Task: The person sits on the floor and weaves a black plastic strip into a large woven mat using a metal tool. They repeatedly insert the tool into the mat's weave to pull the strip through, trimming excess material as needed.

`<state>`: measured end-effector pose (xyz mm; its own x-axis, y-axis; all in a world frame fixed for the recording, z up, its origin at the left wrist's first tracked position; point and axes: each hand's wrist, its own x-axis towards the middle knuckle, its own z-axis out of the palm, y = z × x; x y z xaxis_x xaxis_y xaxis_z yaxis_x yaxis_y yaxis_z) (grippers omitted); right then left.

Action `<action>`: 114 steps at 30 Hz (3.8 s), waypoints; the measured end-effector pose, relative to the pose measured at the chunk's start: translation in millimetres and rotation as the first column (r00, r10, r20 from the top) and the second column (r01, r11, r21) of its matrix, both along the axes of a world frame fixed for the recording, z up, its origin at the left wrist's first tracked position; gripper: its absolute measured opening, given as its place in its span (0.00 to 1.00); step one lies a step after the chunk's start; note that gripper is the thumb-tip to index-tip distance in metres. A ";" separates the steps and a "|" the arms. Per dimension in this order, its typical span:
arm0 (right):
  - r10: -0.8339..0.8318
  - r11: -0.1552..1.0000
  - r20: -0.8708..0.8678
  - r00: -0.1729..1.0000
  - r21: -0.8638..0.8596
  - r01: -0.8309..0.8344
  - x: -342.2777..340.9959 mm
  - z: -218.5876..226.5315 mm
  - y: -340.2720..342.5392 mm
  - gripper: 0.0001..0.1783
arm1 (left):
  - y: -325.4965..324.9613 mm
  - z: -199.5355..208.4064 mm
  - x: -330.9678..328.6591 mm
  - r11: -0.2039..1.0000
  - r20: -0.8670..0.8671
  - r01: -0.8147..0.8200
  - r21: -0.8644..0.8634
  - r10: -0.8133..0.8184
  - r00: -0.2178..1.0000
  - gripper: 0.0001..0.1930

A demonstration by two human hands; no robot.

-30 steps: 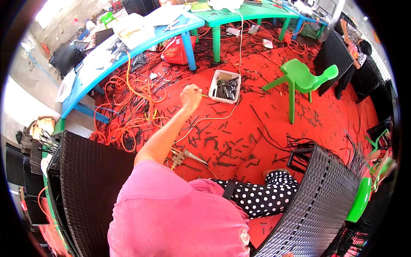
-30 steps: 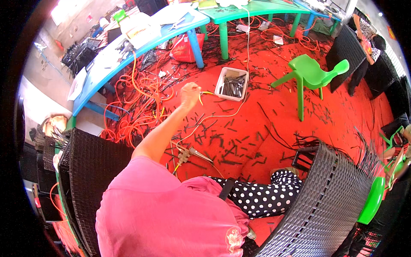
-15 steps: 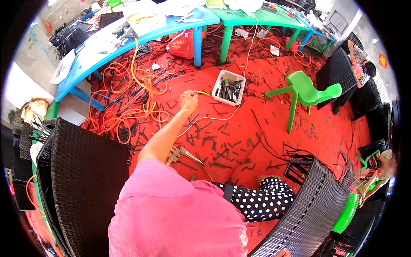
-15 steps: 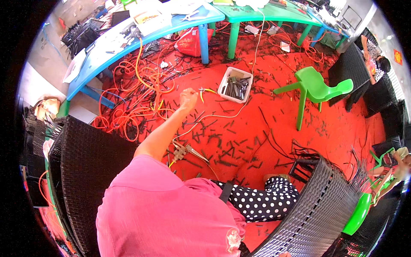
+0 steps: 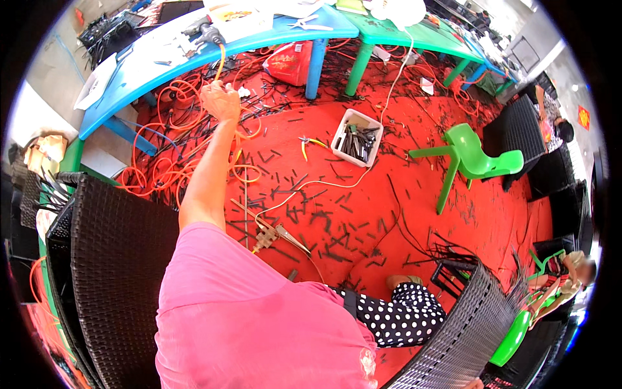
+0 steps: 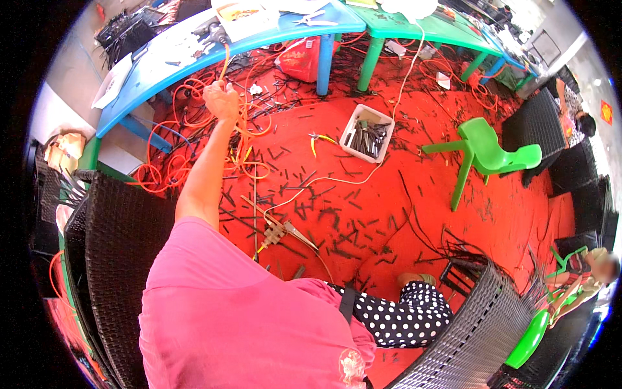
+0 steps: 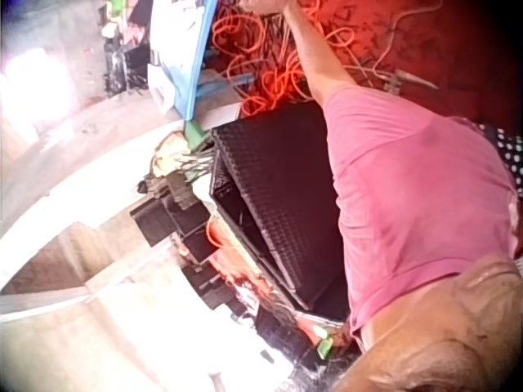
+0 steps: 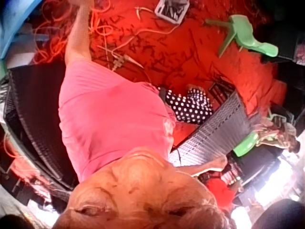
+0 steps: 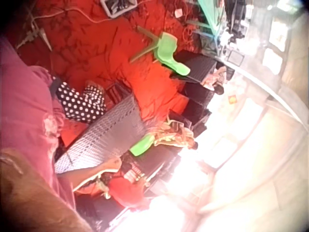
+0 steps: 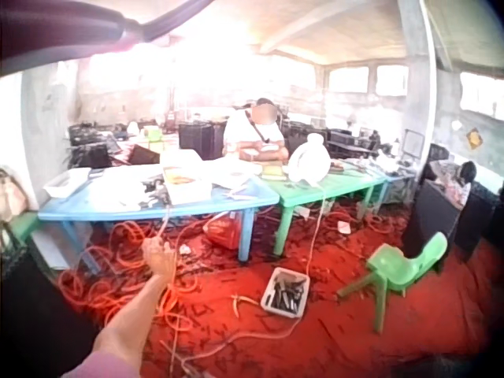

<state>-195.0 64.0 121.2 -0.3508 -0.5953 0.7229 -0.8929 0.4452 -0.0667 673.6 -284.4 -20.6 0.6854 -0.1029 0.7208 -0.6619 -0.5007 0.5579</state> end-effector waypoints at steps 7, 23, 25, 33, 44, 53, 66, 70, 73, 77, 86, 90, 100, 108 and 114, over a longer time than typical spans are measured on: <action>0.020 0.995 -0.136 0.990 0.095 -0.007 -51.0 13.8 -56.5 0.13 | -0.8 -41.9 1.1 0.996 -0.146 0.053 0.071 -0.042 0.988 0.09; -0.143 0.984 0.080 0.986 0.118 0.133 -55.3 8.4 -66.1 0.15 | -28.9 -21.6 -56.3 0.945 -0.073 0.254 -0.205 -0.273 0.959 0.17; -0.152 0.982 0.107 0.982 0.130 0.138 -57.9 10.2 -60.6 0.15 | -31.3 -16.9 -48.7 0.944 -0.027 0.169 -0.284 -0.184 0.983 0.14; -0.127 0.977 0.243 0.962 0.196 0.080 -169.3 -2.8 -95.2 0.15 | 9.0 14.1 91.6 0.964 -0.073 -0.164 0.212 0.183 0.980 0.20; 0.241 0.779 -0.675 0.698 0.563 0.276 -191.6 92.1 -141.9 0.09 | 6.7 -67.3 436.6 0.268 0.193 -0.098 0.958 -0.355 0.915 0.21; -0.335 0.870 -0.039 0.941 0.372 0.325 -162.3 146.5 -80.8 0.21 | -34.9 -45.7 472.9 0.570 -0.040 -0.032 0.821 0.114 0.993 0.32; -0.286 0.918 0.026 0.958 0.294 0.266 -176.0 104.5 -27.0 0.18 | -8.5 -20.1 358.5 0.698 0.170 -0.122 0.705 0.001 0.985 0.17; -0.256 0.919 -0.041 0.966 0.300 0.256 -192.3 104.7 -11.4 0.19 | -18.6 -23.6 377.1 0.708 0.136 -0.006 0.706 -0.127 0.982 0.17; -0.191 0.940 -0.172 0.966 0.252 0.230 -192.6 95.9 -12.2 0.19 | -16.7 -21.8 373.4 0.725 0.156 -0.017 0.689 -0.125 0.980 0.16; -0.345 0.909 0.032 0.938 0.262 0.325 -162.3 88.3 -2.6 0.17 | -16.2 -2.1 346.0 0.533 0.072 0.030 0.845 -0.169 0.983 0.14; -0.372 0.923 0.342 0.863 0.232 0.306 -106.9 92.4 1.2 0.10 | 47.4 -98.6 244.2 0.946 0.517 0.123 0.300 -0.269 0.813 0.17; -0.282 0.959 0.446 0.850 0.111 0.260 -69.5 101.0 15.2 0.06 | 62.7 -114.6 118.7 0.893 0.379 0.180 0.413 -0.348 0.858 0.14; 0.115 0.993 0.922 0.371 -0.114 -0.026 201.4 30.0 63.0 0.13 | 63.4 79.6 -268.8 0.359 0.202 0.930 -0.082 -0.907 0.369 0.14; 0.691 0.721 0.688 -0.222 -0.634 0.279 259.7 -45.6 105.6 0.22 | 160.2 170.2 -477.1 -0.706 -0.067 0.439 -0.556 -0.488 -0.870 0.14; 0.871 0.467 0.478 -0.114 -0.731 0.498 269.7 -47.1 155.1 0.23 | 262.7 145.1 -565.5 -0.727 -0.469 0.179 -0.663 0.217 -0.856 0.09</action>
<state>74.6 219.1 74.2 -0.8779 -0.4712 -0.0845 0.3807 -0.5802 -0.7200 108.1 -21.7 124.4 -0.9547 -0.2460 0.1675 0.2066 -0.1428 0.9679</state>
